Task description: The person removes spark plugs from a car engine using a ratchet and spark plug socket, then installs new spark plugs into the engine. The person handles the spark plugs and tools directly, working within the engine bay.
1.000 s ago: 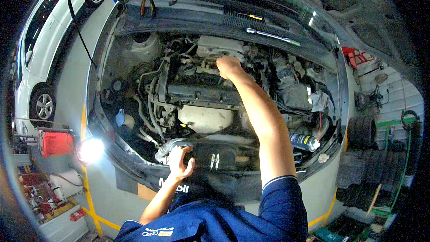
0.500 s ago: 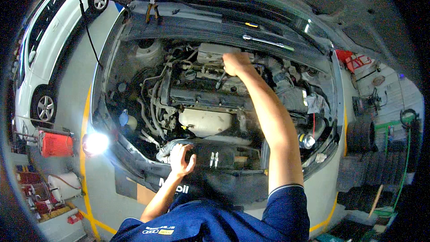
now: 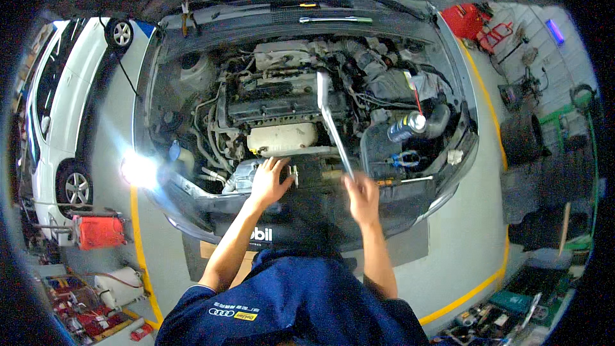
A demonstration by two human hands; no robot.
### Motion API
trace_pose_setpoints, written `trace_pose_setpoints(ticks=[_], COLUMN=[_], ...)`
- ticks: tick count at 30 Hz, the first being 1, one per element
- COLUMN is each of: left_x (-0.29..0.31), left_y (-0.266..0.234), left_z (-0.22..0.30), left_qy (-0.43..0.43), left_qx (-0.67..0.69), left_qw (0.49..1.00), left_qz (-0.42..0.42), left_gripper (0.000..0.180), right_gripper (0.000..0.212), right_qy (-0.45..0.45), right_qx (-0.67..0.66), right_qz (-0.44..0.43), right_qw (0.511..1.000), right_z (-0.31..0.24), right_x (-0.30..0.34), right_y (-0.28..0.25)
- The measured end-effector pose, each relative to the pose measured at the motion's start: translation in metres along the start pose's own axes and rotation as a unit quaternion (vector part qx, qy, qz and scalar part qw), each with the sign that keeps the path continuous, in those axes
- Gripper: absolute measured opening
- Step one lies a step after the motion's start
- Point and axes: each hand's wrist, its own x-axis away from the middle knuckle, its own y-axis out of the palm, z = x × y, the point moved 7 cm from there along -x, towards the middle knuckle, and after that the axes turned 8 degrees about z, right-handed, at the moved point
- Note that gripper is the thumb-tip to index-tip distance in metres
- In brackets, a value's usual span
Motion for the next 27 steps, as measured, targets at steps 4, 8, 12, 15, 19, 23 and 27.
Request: trace_pose_setpoints(ticks=[4,8,12,15,19,23,27], left_x=[-0.001,0.000,0.000,0.006,0.019,0.019,0.007], left_y=[0.017,0.032,0.042,0.048,0.057,0.053,0.055], left_z=[0.015,0.017,0.021,0.022,0.027,0.029,0.013], left_qy=[-0.011,-0.063,-0.024,-0.003,0.021,0.034,-0.062], left_qx=[-0.019,0.021,0.029,0.025,-0.080,-0.080,-0.019], left_qw=[0.999,0.995,0.996,0.998,0.995,0.996,0.998], left_qz=[-0.028,-0.068,-0.075,-0.061,-0.046,-0.002,-0.015], left_gripper=[0.051,0.042,0.035,0.032,0.028,0.028,0.030], right_gripper=[0.026,0.027,0.027,0.026,0.026,0.026,0.025], right_qy=[0.009,0.074,0.106,0.104,0.084,0.097,0.097], right_qx=[0.067,0.081,0.098,0.107,0.083,0.065,0.033], right_qz=[0.050,0.061,0.039,0.032,0.026,0.021,0.014], right_qw=[0.996,0.992,0.989,0.988,0.993,0.993,0.995], right_z=[0.045,0.069,0.080,0.083,0.080,0.077,0.073], right_x=[0.099,0.161,0.184,0.186,0.184,0.182,0.178], right_y=[-0.046,-0.077,-0.089,-0.094,-0.095,-0.095,-0.094])
